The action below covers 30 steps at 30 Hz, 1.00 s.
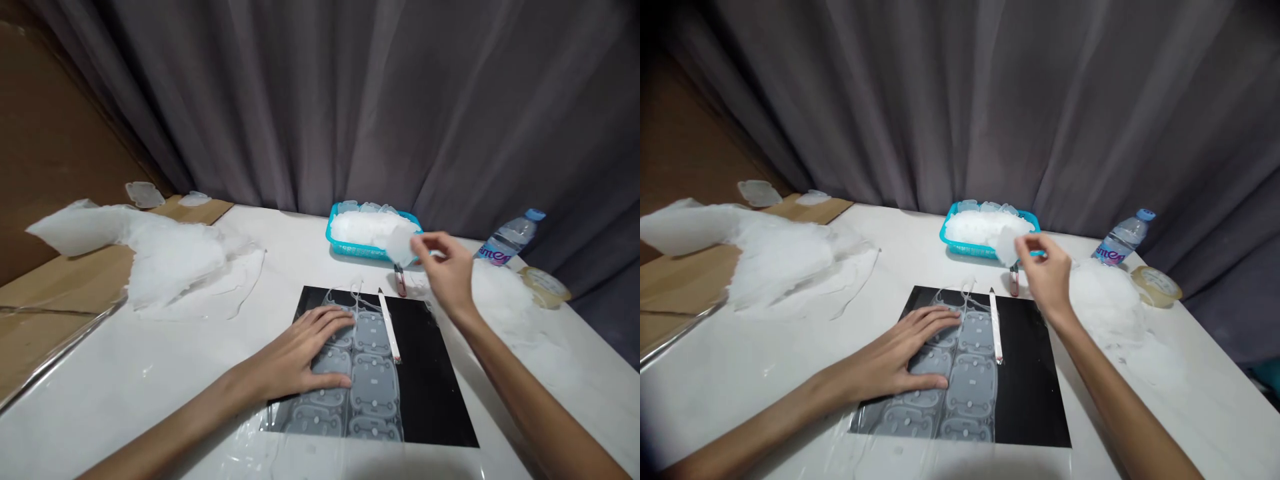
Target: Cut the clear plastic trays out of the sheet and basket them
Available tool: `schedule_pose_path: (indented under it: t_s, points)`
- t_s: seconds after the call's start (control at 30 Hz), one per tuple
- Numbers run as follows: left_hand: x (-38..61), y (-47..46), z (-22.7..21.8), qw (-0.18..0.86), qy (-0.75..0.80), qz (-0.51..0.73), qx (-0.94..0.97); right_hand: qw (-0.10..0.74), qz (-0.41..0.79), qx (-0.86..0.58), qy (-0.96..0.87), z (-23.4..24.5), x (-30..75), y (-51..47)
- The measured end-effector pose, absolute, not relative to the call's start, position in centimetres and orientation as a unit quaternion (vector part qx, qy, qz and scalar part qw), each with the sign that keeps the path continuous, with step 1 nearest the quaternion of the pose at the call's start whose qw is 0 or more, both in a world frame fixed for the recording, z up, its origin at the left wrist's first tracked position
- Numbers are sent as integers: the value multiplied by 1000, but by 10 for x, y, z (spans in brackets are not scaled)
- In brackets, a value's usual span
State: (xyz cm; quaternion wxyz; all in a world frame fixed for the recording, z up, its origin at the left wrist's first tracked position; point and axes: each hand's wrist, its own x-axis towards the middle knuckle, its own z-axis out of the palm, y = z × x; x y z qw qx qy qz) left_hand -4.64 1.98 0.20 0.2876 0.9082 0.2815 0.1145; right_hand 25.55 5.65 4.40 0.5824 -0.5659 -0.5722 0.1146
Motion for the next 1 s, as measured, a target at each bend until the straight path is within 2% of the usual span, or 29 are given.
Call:
schedule_pose_path:
  t_s: [0.07,0.13,0.17,0.23,0.3,0.5,0.57,0.63,0.7,0.83,1.0]
  points:
    - [-45,19,3,247,276,102,923,578,-46,-589,-564,61,273,83]
    - [-44,19,2,217,279,104,930,517,-164,-612,-575,71,286,111]
    - [-44,19,2,205,280,105,932,473,-182,-624,-595,72,290,124]
    - [-46,19,1,182,285,107,935,380,-147,-627,-664,68,294,144]
    - [-47,19,0,160,288,113,937,334,-110,-613,-707,57,294,154]
    - [-49,22,-4,118,285,135,942,357,-89,-586,-722,37,284,110]
    - [-51,24,-6,118,290,139,940,373,-31,-567,-734,33,275,77]
    - [-52,27,-8,123,291,146,938,308,96,-561,-762,26,265,43]
    - [-51,29,-9,125,293,147,937,238,170,-565,-772,14,255,17]
    - [-40,27,-8,108,329,147,927,210,227,-579,-755,-3,247,-1]
    - [-22,15,-7,118,309,181,926,159,270,-571,-759,5,257,3]
